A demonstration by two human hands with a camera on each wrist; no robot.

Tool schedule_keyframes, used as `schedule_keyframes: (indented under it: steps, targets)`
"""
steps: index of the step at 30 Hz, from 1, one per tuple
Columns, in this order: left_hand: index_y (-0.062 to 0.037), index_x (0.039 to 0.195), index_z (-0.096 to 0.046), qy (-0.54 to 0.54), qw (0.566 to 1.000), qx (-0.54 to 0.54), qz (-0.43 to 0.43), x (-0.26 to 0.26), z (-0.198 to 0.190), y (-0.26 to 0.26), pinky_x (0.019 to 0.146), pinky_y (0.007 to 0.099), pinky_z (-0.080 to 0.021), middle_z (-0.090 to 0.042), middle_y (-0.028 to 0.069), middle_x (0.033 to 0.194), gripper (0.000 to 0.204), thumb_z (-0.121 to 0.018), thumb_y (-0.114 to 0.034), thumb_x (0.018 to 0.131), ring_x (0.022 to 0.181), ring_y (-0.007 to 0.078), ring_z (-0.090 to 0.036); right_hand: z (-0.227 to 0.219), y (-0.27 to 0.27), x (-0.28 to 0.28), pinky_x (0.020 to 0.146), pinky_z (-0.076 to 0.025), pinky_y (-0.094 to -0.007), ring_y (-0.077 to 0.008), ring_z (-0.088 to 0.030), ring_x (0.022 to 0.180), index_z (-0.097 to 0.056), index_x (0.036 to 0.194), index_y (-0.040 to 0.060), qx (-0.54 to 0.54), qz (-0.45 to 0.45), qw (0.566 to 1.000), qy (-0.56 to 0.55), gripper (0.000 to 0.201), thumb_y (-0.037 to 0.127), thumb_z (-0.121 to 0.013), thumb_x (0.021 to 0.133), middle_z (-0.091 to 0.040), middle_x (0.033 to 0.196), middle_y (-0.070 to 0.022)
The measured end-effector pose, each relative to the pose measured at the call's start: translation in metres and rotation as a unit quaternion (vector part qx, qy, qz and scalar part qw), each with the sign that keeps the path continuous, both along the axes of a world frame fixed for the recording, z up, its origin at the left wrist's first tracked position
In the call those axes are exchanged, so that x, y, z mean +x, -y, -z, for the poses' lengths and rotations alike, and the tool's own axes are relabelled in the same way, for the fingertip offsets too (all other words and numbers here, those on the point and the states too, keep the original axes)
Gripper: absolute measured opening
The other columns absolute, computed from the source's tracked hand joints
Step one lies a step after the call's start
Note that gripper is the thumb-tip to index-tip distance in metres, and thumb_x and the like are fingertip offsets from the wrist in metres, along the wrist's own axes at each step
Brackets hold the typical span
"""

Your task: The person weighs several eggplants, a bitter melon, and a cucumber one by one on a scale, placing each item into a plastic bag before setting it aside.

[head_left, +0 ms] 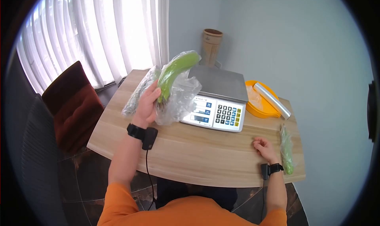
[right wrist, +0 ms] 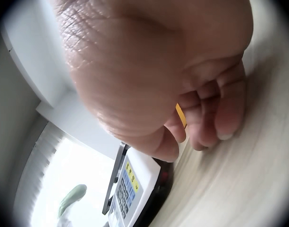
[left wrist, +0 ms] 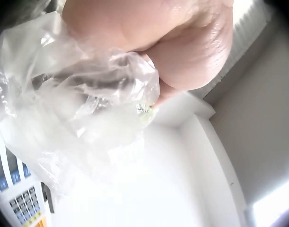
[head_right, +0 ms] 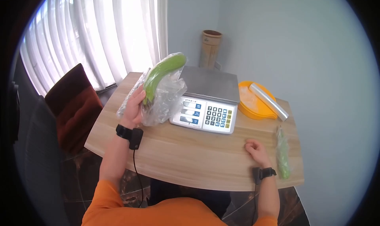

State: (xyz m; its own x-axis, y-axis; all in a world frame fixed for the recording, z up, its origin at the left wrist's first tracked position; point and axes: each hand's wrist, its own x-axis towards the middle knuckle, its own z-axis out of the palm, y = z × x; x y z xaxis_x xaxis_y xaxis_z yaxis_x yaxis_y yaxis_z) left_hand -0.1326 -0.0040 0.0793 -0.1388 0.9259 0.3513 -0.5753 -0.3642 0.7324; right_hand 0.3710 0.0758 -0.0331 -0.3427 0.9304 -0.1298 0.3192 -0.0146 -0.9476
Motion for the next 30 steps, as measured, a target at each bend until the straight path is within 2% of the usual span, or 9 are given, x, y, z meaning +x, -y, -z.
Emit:
schedule_keyframes:
  steps: [4,8,12,15,18,21,24,27,30]
  targets:
    - [0.0006,0.142,-0.03,0.08,0.984,0.046,0.152,0.049,0.006,0.008,0.098,0.0403,-0.043,-0.054,0.0133,0.122,0.066,-0.051,0.006,0.08,0.112,0.0264,-0.054,-0.055,0.036,-0.047,0.065,-0.049,-0.0228,-0.0091,-0.06,0.081,-0.056,0.12,0.0032,0.007,-0.05,0.995,-0.084,0.032,0.017,-0.059,0.092,-0.066,0.099,-0.005]
    - [-0.0046,0.144,-0.028,0.182,0.937,0.048,0.294,0.094,0.032,-0.005,0.099,0.0459,-0.04,-0.052,0.0124,0.115,0.083,-0.047,0.013,0.065,0.111,0.0317,-0.052,-0.098,0.069,-0.099,0.075,-0.049,-0.0271,-0.0122,-0.06,0.089,-0.049,0.131,0.0041,0.013,-0.09,0.98,-0.179,0.042,0.025,-0.054,0.095,-0.063,0.112,-0.006]
    - [-0.0082,0.143,-0.032,0.194,0.935,-0.042,0.293,0.112,0.056,-0.013,0.098,0.0439,-0.041,-0.054,0.0119,0.107,0.087,-0.047,0.013,0.06,0.107,0.0293,-0.053,-0.085,0.072,-0.118,0.078,-0.049,-0.0286,-0.013,-0.06,0.091,-0.041,0.138,0.0053,-0.037,-0.075,0.949,-0.305,0.049,0.03,-0.049,0.097,-0.058,0.118,-0.0067]
    - [-0.0081,0.141,-0.033,0.197,0.916,-0.037,0.348,0.113,0.084,-0.014,0.099,0.044,-0.04,-0.056,0.0133,0.11,0.087,-0.049,0.012,0.058,0.106,0.0299,-0.055,-0.097,0.081,-0.127,0.077,-0.049,-0.0283,-0.0122,-0.059,0.089,-0.05,0.13,0.0038,0.007,-0.053,0.956,-0.289,0.041,0.026,-0.054,0.096,-0.061,0.11,-0.0063]
    - [-0.008,0.14,-0.034,0.211,0.9,-0.07,0.374,0.113,0.093,-0.008,0.098,0.0447,-0.043,-0.058,0.0149,0.116,0.086,-0.05,0.01,0.058,0.109,0.032,-0.057,-0.099,0.083,-0.137,0.074,-0.049,-0.0268,-0.0108,-0.058,0.083,-0.059,0.114,0.0025,0.072,-0.046,0.984,-0.156,0.027,0.02,-0.06,0.093,-0.063,0.098,-0.0048]
    - [-0.0063,0.139,-0.036,0.202,0.891,-0.056,0.402,0.105,0.106,-0.009,0.097,0.0458,-0.044,-0.058,0.015,0.121,0.076,-0.057,0.004,0.066,0.113,0.0313,-0.057,-0.095,0.084,-0.132,0.071,-0.048,-0.0255,-0.0094,-0.058,0.077,-0.063,0.101,0.0018,0.064,0.028,0.987,-0.142,0.016,0.013,-0.064,0.09,-0.064,0.087,-0.0023]
    - [-0.0042,0.135,-0.041,0.224,0.906,-0.1,0.346,0.106,0.115,-0.005,0.096,0.0448,-0.047,-0.057,0.0126,0.122,0.065,-0.066,-0.008,0.075,0.113,0.0282,-0.057,-0.105,0.086,-0.131,0.069,-0.047,-0.0246,-0.0089,-0.057,0.074,-0.064,0.1,0.0008,0.109,0.048,0.977,-0.178,0.015,0.013,-0.063,0.091,-0.064,0.083,-0.0019]
    - [-0.0033,0.132,-0.044,0.131,0.948,-0.064,0.284,0.111,0.112,-0.008,0.096,0.0424,-0.047,-0.057,0.0105,0.122,0.063,-0.072,-0.018,0.078,0.112,0.0255,-0.057,-0.114,0.089,-0.129,0.068,-0.047,-0.0242,-0.0089,-0.057,0.073,-0.064,0.099,0.0,0.148,0.068,0.974,-0.157,0.014,0.012,-0.061,0.092,-0.063,0.081,-0.0021]
    - [-0.0036,0.132,-0.044,0.113,0.949,-0.062,0.289,0.113,0.092,-0.004,0.094,0.0397,-0.048,-0.057,0.0092,0.121,0.063,-0.072,-0.013,0.077,0.112,0.0239,-0.057,-0.128,0.093,-0.126,0.066,-0.046,-0.0234,-0.0088,-0.057,0.071,-0.064,0.098,-0.0003,0.219,0.075,0.96,-0.158,0.013,0.011,-0.059,0.093,-0.063,0.079,-0.0021]
